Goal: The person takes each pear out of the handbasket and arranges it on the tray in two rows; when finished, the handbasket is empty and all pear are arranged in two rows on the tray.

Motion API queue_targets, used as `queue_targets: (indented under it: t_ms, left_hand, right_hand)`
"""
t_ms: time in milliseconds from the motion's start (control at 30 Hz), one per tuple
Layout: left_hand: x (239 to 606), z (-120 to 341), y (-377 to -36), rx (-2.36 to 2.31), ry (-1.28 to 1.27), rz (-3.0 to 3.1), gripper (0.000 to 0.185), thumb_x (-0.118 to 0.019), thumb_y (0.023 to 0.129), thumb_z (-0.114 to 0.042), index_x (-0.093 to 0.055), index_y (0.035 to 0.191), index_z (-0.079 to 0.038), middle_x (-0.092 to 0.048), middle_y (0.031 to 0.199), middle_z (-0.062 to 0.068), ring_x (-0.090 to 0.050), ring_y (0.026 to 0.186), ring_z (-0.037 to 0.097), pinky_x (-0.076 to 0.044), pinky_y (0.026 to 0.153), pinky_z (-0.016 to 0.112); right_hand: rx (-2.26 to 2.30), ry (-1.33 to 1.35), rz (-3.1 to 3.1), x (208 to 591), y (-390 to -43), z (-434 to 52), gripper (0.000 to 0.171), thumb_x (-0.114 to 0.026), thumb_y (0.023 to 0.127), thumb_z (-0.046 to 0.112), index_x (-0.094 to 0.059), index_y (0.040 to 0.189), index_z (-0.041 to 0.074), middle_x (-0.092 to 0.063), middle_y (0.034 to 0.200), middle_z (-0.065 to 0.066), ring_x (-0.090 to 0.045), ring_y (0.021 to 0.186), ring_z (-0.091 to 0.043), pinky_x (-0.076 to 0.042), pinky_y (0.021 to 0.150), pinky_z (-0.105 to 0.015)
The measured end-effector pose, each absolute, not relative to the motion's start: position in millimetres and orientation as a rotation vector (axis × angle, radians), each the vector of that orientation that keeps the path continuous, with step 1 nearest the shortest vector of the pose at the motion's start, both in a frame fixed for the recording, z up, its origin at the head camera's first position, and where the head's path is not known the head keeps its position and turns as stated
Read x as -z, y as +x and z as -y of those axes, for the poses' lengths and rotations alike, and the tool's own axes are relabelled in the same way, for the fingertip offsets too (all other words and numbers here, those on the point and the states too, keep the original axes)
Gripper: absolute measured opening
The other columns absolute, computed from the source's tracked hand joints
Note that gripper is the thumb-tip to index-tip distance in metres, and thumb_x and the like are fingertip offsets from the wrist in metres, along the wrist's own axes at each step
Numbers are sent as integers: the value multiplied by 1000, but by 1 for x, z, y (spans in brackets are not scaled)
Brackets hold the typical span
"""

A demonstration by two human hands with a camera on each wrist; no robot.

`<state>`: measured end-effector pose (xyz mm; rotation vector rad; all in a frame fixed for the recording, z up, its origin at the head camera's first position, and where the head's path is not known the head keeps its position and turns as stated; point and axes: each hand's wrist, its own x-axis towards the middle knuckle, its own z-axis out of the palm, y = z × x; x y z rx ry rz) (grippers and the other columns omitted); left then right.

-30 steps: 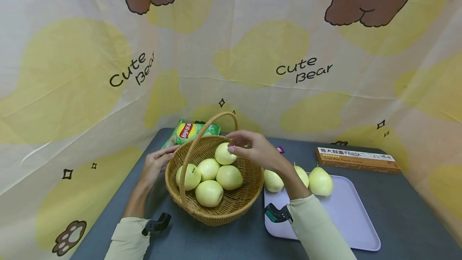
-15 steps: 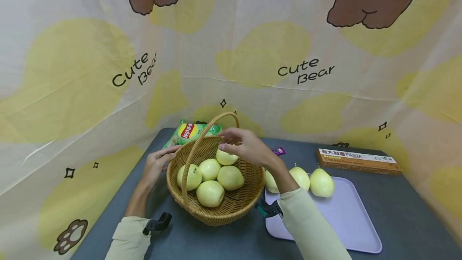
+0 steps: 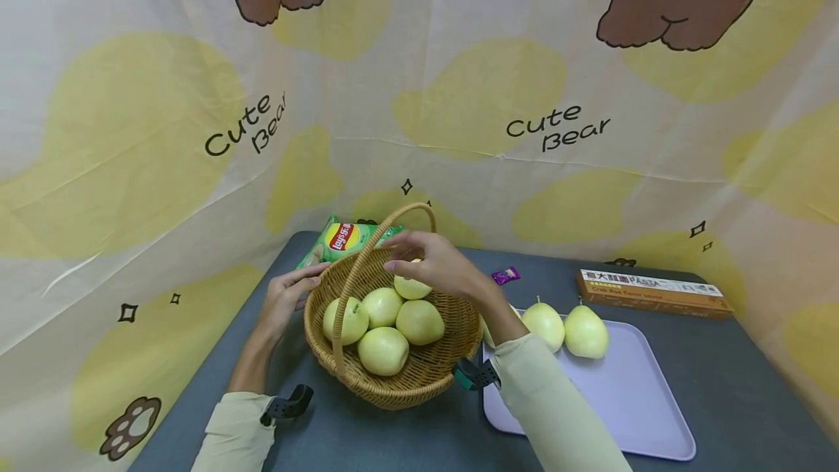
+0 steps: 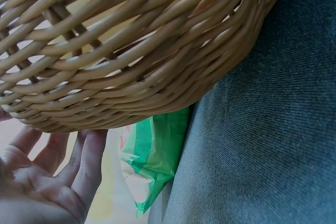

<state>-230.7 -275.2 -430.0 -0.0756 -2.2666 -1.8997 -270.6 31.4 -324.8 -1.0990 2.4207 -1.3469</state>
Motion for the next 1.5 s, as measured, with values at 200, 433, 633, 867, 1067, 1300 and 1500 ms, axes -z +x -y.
queue_targets:
  t_ms: [200,433,633,867,1067,1300,1500]
  left_hand:
    - [429,274,-232,1907,-88,2264,41,-60,108,-23,-67,143,-2,-63,144,24,-71,106,3,-63,84,26]
    - [429,273,-233,1909,-79,2261,41,-60,107,-22,-67,143,-2,-63,144,24,-71,105,2,-63,83,26]
    - [429,274,-233,1903,-78,2264,42,-60,107,-22,-66,143,-1,-62,145,25,-71,105,2,-63,84,25]
    - [429,274,-233,1908,-76,2258,41,-60,107,-23,-67,143,-2,-62,144,25,-72,105,3,-63,84,26]
    - [431,275,-231,1921,-64,2256,42,-60,107,-23,-67,143,-2,-62,144,22,-72,106,4,-63,85,28]
    - [432,275,-231,1925,-75,2251,41,-60,107,-22,-66,143,-1,-62,144,23,-72,106,4,-63,86,28]
    - [431,275,-232,1929,-74,2249,41,-59,107,-20,-67,142,-1,-63,144,24,-71,107,4,-63,86,27]
  right_hand:
    - [1312,-1091,-2426,327,-274,-24,44,-74,102,28,-66,142,14,-72,115,1,-68,111,-18,-56,97,-42]
    - [1223,-1095,-2416,332,-279,-15,48,-80,96,24,-66,141,16,-73,122,-6,-68,109,-15,-57,96,-39]
    - [1135,-1097,-2422,334,-281,-7,46,-85,91,23,-68,133,17,-72,128,-7,-68,119,-21,-56,100,-41]
    - [1025,-1098,-2383,334,-283,5,47,-86,91,24,-66,132,11,-69,135,-12,-64,129,-32,-54,105,-42]
    - [922,-1066,-2351,339,-280,15,54,-89,89,26,-65,136,12,-67,137,-9,-63,129,-26,-54,104,-39]
    - [843,-1029,-2314,342,-279,21,58,-90,87,25,-65,138,16,-67,139,-5,-64,130,-26,-55,103,-37]
    - [872,-1084,-2227,346,-282,27,59,-90,87,17,-68,141,16,-63,149,1,-63,134,-27,-55,104,-31]
